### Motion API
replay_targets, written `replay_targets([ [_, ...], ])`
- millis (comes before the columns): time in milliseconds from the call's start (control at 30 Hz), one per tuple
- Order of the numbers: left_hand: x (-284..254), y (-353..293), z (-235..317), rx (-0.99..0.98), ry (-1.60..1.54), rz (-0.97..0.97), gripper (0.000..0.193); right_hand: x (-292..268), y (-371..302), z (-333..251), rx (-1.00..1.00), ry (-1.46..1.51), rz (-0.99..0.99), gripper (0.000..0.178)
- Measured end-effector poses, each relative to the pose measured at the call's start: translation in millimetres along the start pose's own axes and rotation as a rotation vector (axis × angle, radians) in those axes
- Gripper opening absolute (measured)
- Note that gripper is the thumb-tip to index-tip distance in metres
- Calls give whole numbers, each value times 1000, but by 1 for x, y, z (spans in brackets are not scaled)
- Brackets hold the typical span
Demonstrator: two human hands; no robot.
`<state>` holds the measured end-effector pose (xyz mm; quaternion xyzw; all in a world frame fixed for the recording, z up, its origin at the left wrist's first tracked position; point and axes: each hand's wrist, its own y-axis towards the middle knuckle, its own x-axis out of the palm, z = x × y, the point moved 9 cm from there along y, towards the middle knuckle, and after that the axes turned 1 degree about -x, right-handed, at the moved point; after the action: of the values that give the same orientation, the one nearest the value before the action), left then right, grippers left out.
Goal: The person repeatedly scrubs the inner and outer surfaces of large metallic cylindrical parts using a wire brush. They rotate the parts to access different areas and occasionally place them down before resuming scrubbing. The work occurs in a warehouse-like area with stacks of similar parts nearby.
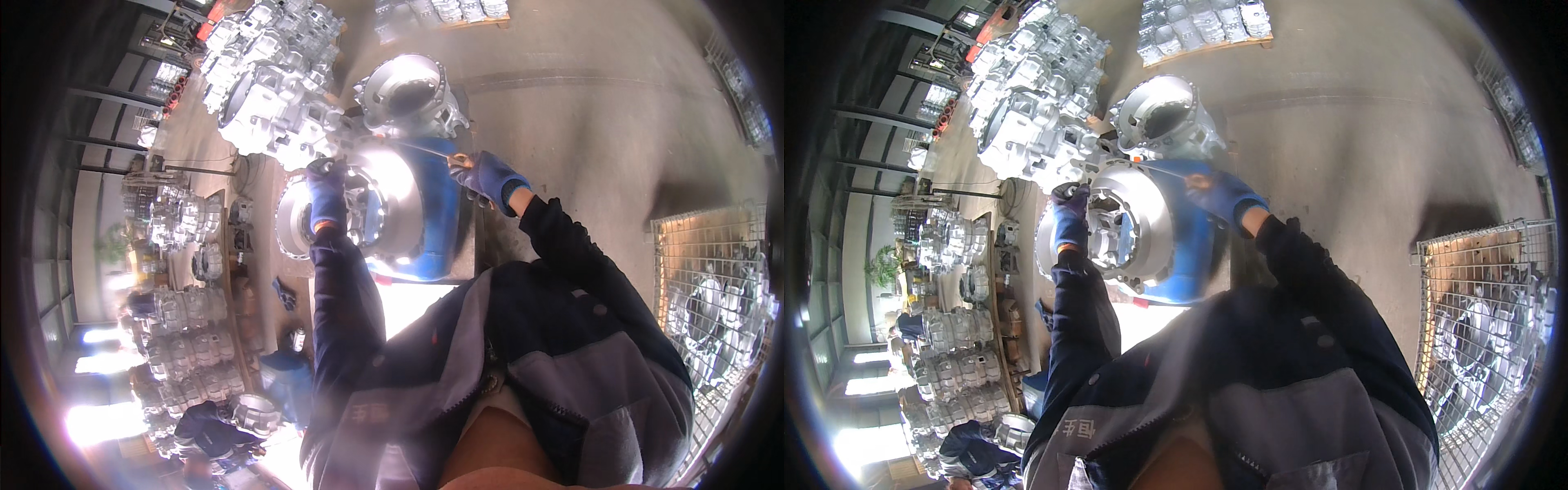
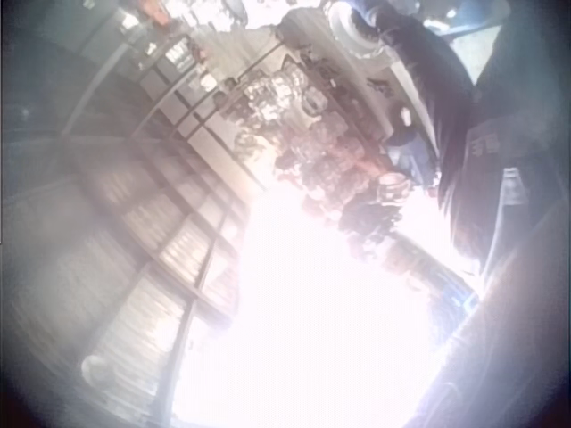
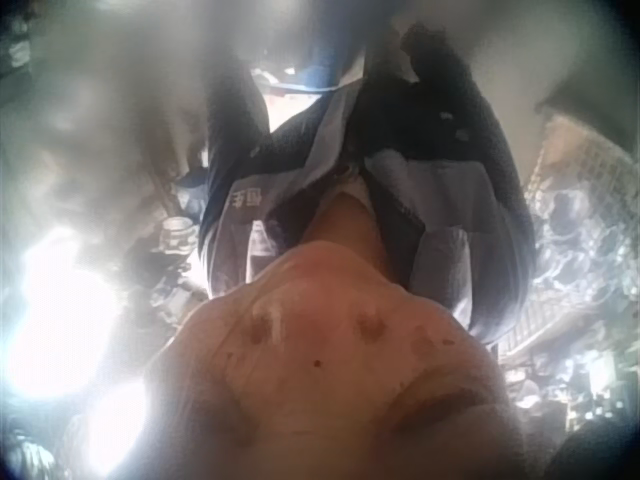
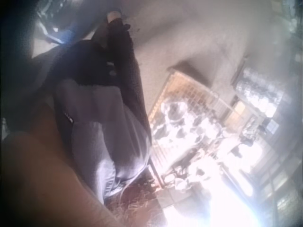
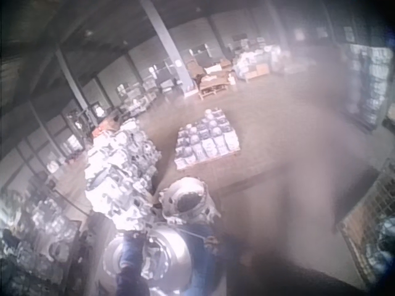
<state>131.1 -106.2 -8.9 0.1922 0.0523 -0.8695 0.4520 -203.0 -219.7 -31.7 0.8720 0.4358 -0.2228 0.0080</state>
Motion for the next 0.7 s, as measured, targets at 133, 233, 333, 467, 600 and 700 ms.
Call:
replay_targets([
  [133,-2,-1,2,49,-40,-29,30,4,3,8,79,15,1,35],
  [233,-6,-1,-3,41,-62,-1,30,2,4,14,133,3,3,35],
  [333,-7,0,-1,97,-45,7,30,7,3,33,266,103,-69,34],
  [467,-4,0,6,147,-135,-19,30,2,5,52,298,27,23,33],
  [600,-4,-6,13,124,-99,-50,28,14,9,36,25,-23,-45,34],
  [700,-2,-13,12,76,-158,-62,28,21,3,59,231,13,-158,33],
])
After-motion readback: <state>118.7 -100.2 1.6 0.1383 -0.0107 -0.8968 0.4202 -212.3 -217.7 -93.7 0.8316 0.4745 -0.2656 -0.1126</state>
